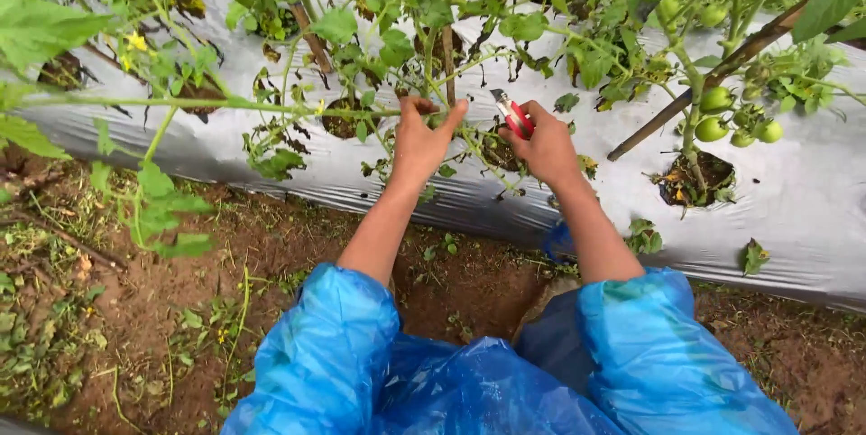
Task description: Pruning tomato plants in a field using hand shears to remove unwanted stems and leaves.
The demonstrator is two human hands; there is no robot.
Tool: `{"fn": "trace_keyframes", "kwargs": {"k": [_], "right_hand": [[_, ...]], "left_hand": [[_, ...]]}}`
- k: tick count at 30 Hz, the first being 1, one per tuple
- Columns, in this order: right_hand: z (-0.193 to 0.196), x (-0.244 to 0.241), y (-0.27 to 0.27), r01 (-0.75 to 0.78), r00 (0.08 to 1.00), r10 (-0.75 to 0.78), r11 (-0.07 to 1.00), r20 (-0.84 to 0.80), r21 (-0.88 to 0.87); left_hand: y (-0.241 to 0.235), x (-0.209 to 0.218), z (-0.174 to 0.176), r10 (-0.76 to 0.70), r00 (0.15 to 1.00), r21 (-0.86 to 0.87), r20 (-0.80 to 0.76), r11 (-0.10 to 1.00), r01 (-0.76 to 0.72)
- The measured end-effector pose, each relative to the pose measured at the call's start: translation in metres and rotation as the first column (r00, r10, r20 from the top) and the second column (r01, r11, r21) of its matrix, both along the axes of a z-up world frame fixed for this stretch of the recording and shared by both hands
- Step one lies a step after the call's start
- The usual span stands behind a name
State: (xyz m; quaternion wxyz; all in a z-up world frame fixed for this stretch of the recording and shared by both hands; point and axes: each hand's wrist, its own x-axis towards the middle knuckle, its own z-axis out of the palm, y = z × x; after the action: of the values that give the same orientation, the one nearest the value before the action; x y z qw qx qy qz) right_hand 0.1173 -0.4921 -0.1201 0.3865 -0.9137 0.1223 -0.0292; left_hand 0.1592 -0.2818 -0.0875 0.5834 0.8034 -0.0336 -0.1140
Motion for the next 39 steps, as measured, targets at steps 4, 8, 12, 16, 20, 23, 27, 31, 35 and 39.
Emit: {"fn": "trace_keyframes", "kwargs": {"k": [4,8,12,16,20,23,27,31,35,39], "right_hand": [[0.001,0.011,0.007,-0.020,0.998,0.020,1.000,0.054,-0.003],[-0.010,0.020,-0.008,0.023,1.000,-0.023,0.999,-0.021,0.028],[-0.003,-0.011,-0.048,0.013,0.955,-0.031,0.998,-0.294,-0.065],[-0.126,-0.040,-0.132,0.024,0.832,-0.043,0.999,-0.552,-0.043],[-0.216,-0.113,-0.149,0.255,0.693,-0.135,0.965,-0.708,0.065],[-0.244,-0.156,-0.126,0.359,0.630,-0.171,0.929,-0.757,0.088],[-0.376,-0.178,-0.124,0.002,0.645,-0.076,0.995,-0.760,-0.098],[-0.425,-0.174,-0.096,0.095,0.673,-0.114,0.993,-0.731,-0.067],[-0.427,-0.165,-0.076,0.282,0.698,-0.165,0.958,-0.697,0.056],[-0.439,-0.167,-0.073,0.556,0.627,-0.344,0.826,-0.699,0.093]], "left_hand": [[-0.001,0.009,-0.011,-0.031,0.999,-0.047,-0.036,0.998,0.029],[0.010,0.022,-0.023,-0.081,0.996,-0.244,-0.027,0.967,0.072],[0.023,0.021,-0.016,-0.136,0.988,-0.404,-0.071,0.910,0.097],[0.026,0.028,-0.015,-0.177,0.982,-0.373,-0.068,0.917,0.140],[0.017,0.010,0.031,-0.177,0.967,-0.152,-0.181,0.977,0.150],[0.007,0.005,0.038,-0.116,0.966,-0.062,-0.232,0.993,0.104],[0.007,0.016,0.008,-0.127,0.989,-0.163,-0.074,0.980,0.114],[0.008,0.015,0.016,-0.120,0.991,-0.075,-0.066,0.991,0.115],[0.009,0.018,0.016,-0.115,0.988,-0.127,-0.100,0.987,0.102],[0.014,0.016,0.013,-0.125,0.984,-0.147,-0.125,0.984,0.106]]}}
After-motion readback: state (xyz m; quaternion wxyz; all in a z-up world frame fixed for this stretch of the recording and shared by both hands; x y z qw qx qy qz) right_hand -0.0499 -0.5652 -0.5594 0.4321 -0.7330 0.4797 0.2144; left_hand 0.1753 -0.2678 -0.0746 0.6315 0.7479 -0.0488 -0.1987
